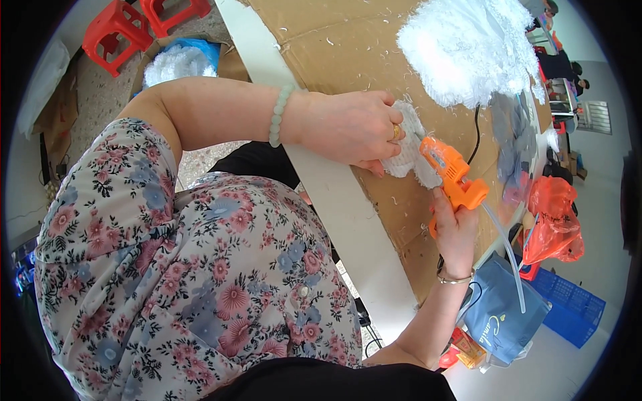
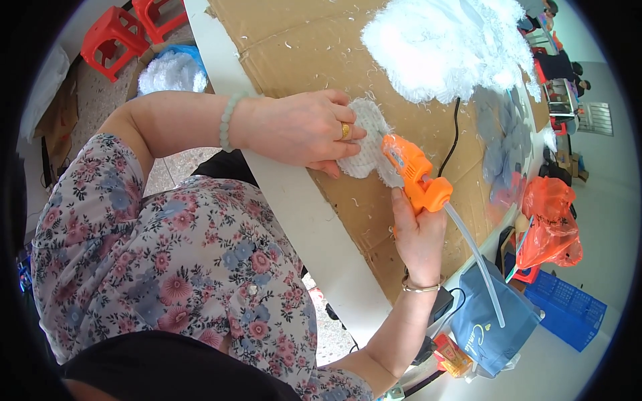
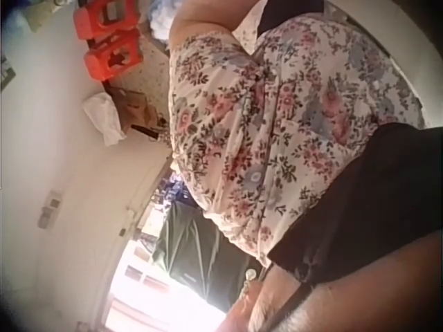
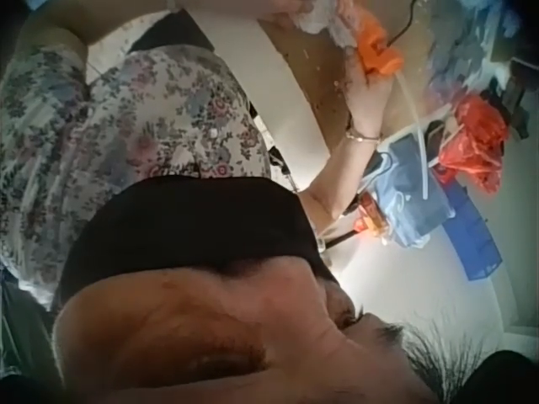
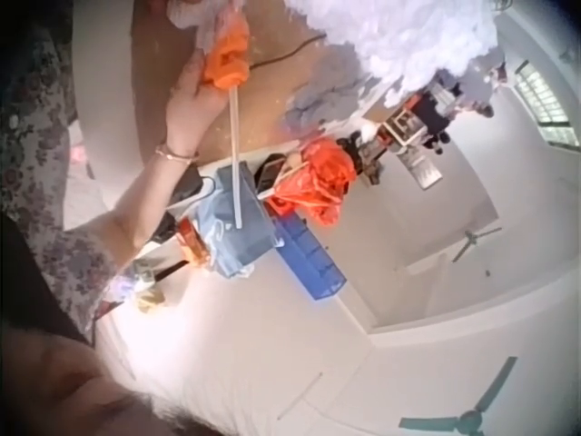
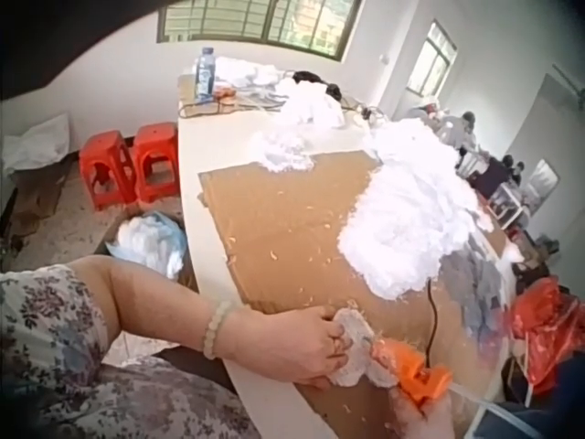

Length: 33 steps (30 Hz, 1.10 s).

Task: The recorder uses a hot glue gun to attach white fiberfill stuffing to a piece of cardboard.

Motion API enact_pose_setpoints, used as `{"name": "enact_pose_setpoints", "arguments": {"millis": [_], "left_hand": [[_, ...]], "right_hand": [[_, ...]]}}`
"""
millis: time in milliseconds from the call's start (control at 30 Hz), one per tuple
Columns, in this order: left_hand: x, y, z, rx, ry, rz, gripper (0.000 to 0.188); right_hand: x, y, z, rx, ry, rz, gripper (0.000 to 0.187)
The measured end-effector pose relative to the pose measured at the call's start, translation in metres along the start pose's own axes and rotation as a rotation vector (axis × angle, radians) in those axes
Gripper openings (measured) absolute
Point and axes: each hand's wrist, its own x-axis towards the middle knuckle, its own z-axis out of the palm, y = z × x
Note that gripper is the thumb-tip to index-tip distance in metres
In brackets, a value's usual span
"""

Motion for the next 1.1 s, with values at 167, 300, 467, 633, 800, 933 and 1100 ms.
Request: {"name": "enact_pose_setpoints", "arguments": {"millis": [167, 300, 467, 633, 800, 933, 1100], "left_hand": [[0.002, -0.001, 0.004, 0.040, 0.046, 0.018, 0.030], [0.005, -0.001, 0.005, 0.054, 0.044, 0.021, 0.030], [0.010, -0.003, 0.007, 0.063, 0.047, 0.030, 0.030], [0.013, -0.003, 0.011, 0.054, 0.030, 0.020, 0.031], [0.014, -0.002, 0.014, 0.052, 0.035, 0.017, 0.031], [0.014, -0.002, 0.016, 0.059, 0.032, 0.017, 0.031], [0.013, -0.003, 0.018, 0.059, 0.036, 0.014, 0.031]], "right_hand": [[-0.008, 0.001, -0.005, -0.005, 0.019, 0.057, 0.013], [-0.016, 0.003, -0.015, -0.030, -0.001, 0.078, 0.013], [-0.020, 0.016, -0.025, 0.089, 0.054, 0.008, 0.016], [-0.013, 0.018, -0.019, 0.036, 0.018, 0.059, 0.018], [-0.013, 0.020, -0.021, 0.017, -0.011, 0.093, 0.017], [-0.019, 0.030, -0.026, -0.009, 0.017, 0.092, 0.016], [-0.022, 0.041, -0.028, -0.021, 0.049, 0.085, 0.016]]}}
